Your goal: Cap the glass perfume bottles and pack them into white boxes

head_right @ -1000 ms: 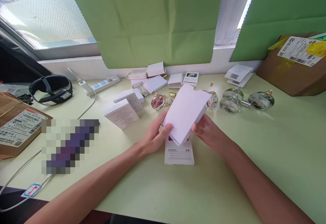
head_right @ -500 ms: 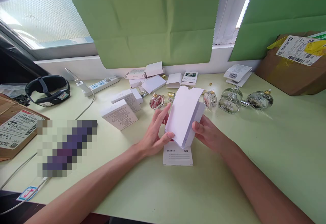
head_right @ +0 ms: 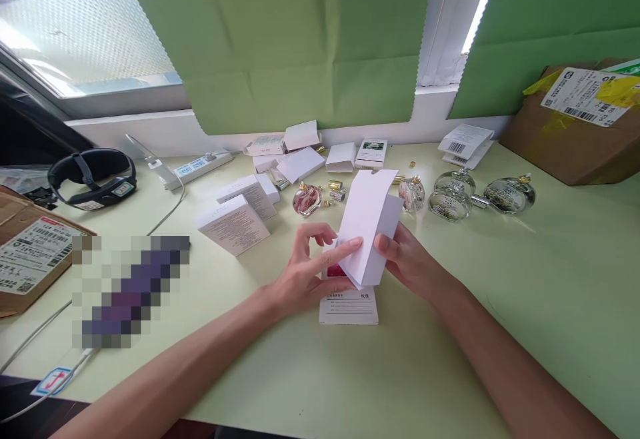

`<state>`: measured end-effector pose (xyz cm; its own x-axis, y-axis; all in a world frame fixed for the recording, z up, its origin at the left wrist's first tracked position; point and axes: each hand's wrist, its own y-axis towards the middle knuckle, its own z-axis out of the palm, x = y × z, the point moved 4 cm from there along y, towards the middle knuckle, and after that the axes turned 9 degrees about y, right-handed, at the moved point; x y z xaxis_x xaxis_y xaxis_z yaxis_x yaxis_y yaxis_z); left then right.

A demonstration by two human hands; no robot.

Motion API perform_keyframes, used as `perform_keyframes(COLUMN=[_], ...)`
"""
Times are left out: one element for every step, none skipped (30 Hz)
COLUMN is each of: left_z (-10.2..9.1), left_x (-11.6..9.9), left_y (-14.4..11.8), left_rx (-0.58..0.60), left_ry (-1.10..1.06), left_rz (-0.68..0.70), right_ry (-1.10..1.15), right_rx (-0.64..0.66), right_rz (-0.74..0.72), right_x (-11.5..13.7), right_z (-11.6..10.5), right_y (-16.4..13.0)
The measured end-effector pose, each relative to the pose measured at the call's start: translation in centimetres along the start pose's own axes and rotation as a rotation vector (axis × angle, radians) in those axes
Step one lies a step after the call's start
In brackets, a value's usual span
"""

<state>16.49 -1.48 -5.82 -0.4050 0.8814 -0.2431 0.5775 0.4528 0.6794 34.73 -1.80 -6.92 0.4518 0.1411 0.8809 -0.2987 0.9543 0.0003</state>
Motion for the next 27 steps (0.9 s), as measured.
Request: perform_keyframes(left_z=[0.0, 0.0, 0.0, 0.0, 0.0, 0.0, 0.0, 0.0, 0.0, 0.0, 0.0, 0.0, 0.0, 0.0, 0.0, 0.0, -0.1, -0.1, -0.1, -0.1, -0.1, -0.2, -0.2, -0.2, -0.2, -0.2, -0.1], left_x=[0.0, 0.1, 0.1, 0.1, 0.1, 0.1, 0.1, 0.1, 0.0, 0.0, 0.0, 0.0, 0.0, 0.1, 0.1, 0.2, 0.3, 0.3, 0.2, 0.2, 0.2, 0.1, 0.1, 0.2, 0.2, 0.3, 0.5], left_y=[0.0, -0.1, -0.1, -0.1, -0.1, -0.1, 0.0, 0.0, 0.0, 0.0, 0.0, -0.1, -0.1, -0.1, -0.1, -0.1, -0.1, -0.1, -0.1, 0.0, 0.0, 0.0, 0.0, -0.1, -0.1, -0.1, -0.1], left_rx=[-0.018, -0.036, -0.052, -0.065, -0.071, -0.073, -0.074, -0.074, -0.075, -0.079, -0.085, -0.091, -0.098, -0.106, -0.115, -0.125, -0.133, -0.144, -0.151, -0.156, -0.162, -0.166, -0.170, -0.170, -0.169, -0.161, -0.145], left_ry=[0.000, -0.001, -0.003, -0.004, -0.003, -0.003, -0.002, -0.003, -0.005, -0.008, -0.011, -0.013, -0.015, -0.017, -0.018, -0.018, -0.019, -0.021, -0.022, -0.025, -0.029, -0.033, -0.037, -0.043, -0.047, -0.049, -0.050], left_rz=[-0.006, -0.007, -0.005, -0.002, 0.000, 0.002, 0.003, 0.004, 0.006, 0.013, 0.022, 0.029, 0.031, 0.030, 0.028, 0.027, 0.028, 0.033, 0.040, 0.045, 0.047, 0.045, 0.041, 0.034, 0.020, 0.001, -0.025], right_ry=[-0.010, -0.021, -0.033, -0.046, -0.061, -0.076, -0.092, -0.109, -0.125, -0.137, -0.145, -0.149, -0.150, -0.147, -0.144, -0.144, -0.148, -0.153, -0.156, -0.154, -0.143, -0.120, -0.092, -0.067, -0.051, -0.044, -0.045], right_rx=[0.006, 0.014, 0.024, 0.036, 0.044, 0.049, 0.054, 0.060, 0.067, 0.073, 0.078, 0.078, 0.074, 0.072, 0.078, 0.095, 0.122, 0.153, 0.181, 0.201, 0.208, 0.202, 0.180, 0.146, 0.110, 0.077, 0.054], right_rz=[0.002, 0.006, 0.010, 0.014, 0.016, 0.015, 0.011, 0.005, -0.001, -0.004, -0.007, -0.010, -0.011, -0.014, -0.019, -0.019, -0.012, -0.005, 0.000, 0.008, 0.011, 0.006, -0.006, -0.014, -0.012, -0.006, 0.004], right_x=[0.0, -0.1, -0.1, -0.1, -0.1, -0.1, -0.1, -0.1, -0.2, -0.2, -0.2, -0.2, -0.1, 0.1, 0.3, 0.5, 0.7, 0.8, 0.9, 0.8, 0.7, 0.6, 0.4, 0.2, 0.1, 0.0, 0.0], right_z=[0.1, 0.1, 0.2, 0.2, 0.2, 0.2, 0.2, 0.1, 0.1, 0.0, 0.0, 0.0, 0.1, 0.3, 0.5, 0.8, 1.1, 1.4, 1.6, 1.7, 1.7, 1.6, 1.4, 1.2, 1.1, 1.0, 1.0], right_y=[0.0, 0.0, 0.0, 0.0, 0.0, 0.0, 0.0, -0.1, -0.2, -0.2, -0.3, -0.4, -0.4, -0.4, -0.5, -0.5, -0.5, -0.5, -0.5, -0.4, -0.3, -0.2, -0.2, -0.1, 0.0, 0.0, 0.0])
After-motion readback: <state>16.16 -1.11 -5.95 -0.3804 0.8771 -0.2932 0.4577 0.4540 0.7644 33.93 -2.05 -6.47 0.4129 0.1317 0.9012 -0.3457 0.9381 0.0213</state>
